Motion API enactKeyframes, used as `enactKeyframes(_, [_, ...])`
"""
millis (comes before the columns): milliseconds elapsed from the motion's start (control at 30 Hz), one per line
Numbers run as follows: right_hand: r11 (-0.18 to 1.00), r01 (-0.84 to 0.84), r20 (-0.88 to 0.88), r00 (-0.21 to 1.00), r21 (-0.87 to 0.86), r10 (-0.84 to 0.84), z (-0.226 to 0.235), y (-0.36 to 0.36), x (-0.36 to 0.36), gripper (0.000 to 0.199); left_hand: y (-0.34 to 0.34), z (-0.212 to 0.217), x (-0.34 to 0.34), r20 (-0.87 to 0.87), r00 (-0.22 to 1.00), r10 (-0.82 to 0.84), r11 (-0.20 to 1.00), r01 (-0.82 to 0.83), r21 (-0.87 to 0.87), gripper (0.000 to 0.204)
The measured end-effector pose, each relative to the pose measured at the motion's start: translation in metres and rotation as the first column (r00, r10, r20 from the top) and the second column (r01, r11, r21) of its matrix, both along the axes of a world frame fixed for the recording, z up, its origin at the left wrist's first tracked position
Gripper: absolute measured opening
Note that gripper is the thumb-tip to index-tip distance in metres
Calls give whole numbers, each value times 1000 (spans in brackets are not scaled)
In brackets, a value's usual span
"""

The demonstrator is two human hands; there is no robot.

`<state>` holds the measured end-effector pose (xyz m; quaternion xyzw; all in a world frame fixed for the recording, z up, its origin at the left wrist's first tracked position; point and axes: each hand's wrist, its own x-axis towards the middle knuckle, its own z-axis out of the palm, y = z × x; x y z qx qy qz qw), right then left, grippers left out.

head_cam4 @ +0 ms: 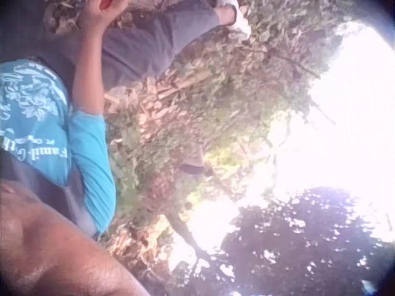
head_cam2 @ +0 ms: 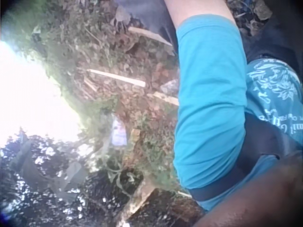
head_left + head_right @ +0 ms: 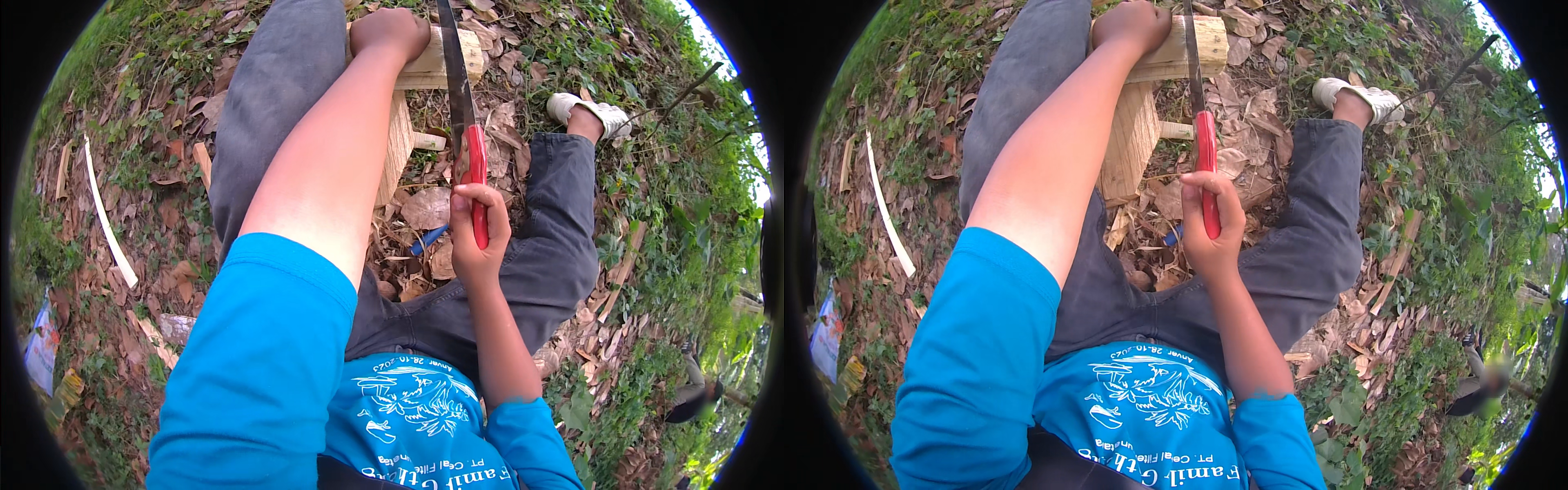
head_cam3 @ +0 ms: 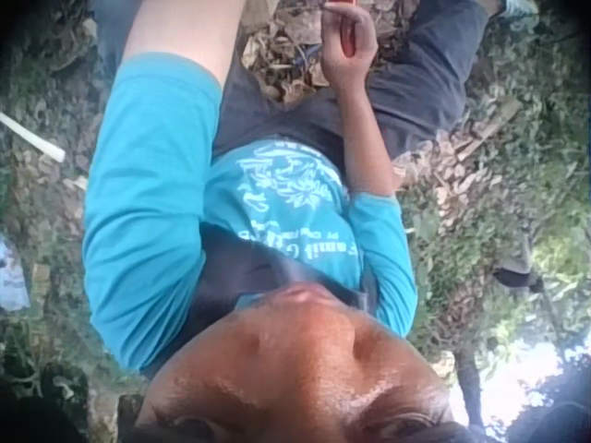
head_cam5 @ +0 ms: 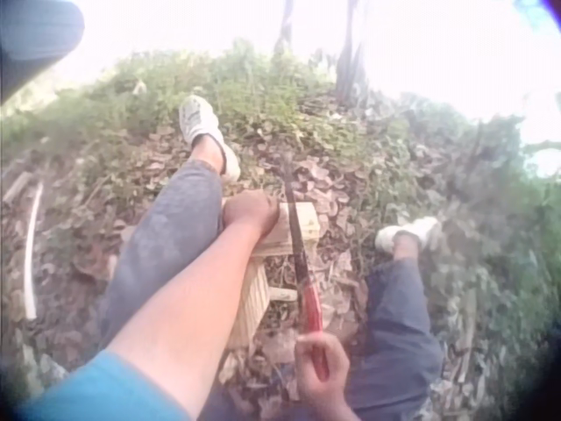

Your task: The person sits on the ground and uses a red-handled hand saw to cut a rectangular piece of light-colored wood. They hold the wood between their legs and make several cuts, occasionally pausing to inspect the piece or adjust its position.

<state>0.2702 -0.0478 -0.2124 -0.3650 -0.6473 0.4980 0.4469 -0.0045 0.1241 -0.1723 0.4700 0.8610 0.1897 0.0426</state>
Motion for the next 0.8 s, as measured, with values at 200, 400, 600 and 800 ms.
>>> enactKeyframes(200, [995,23,52,999,-93,-18,38,-76,56,13,0,2,-6,2,1000,-21,1000,21,-7,47])
enactKeyframes(400, [997,74,-85,994,-25,-76,34,0,-12,15,-6,4,-7,-23,996,-91,995,90,-32,44])
enactKeyframes(600, [993,91,-221,973,73,-73,57,149,-120,8,5,10,-5,6,996,-90,995,91,-50,42])
enactKeyframes(800, [989,37,-118,993,146,-20,27,116,-85,7,10,9,6,82,997,12,999,-10,-32,44])
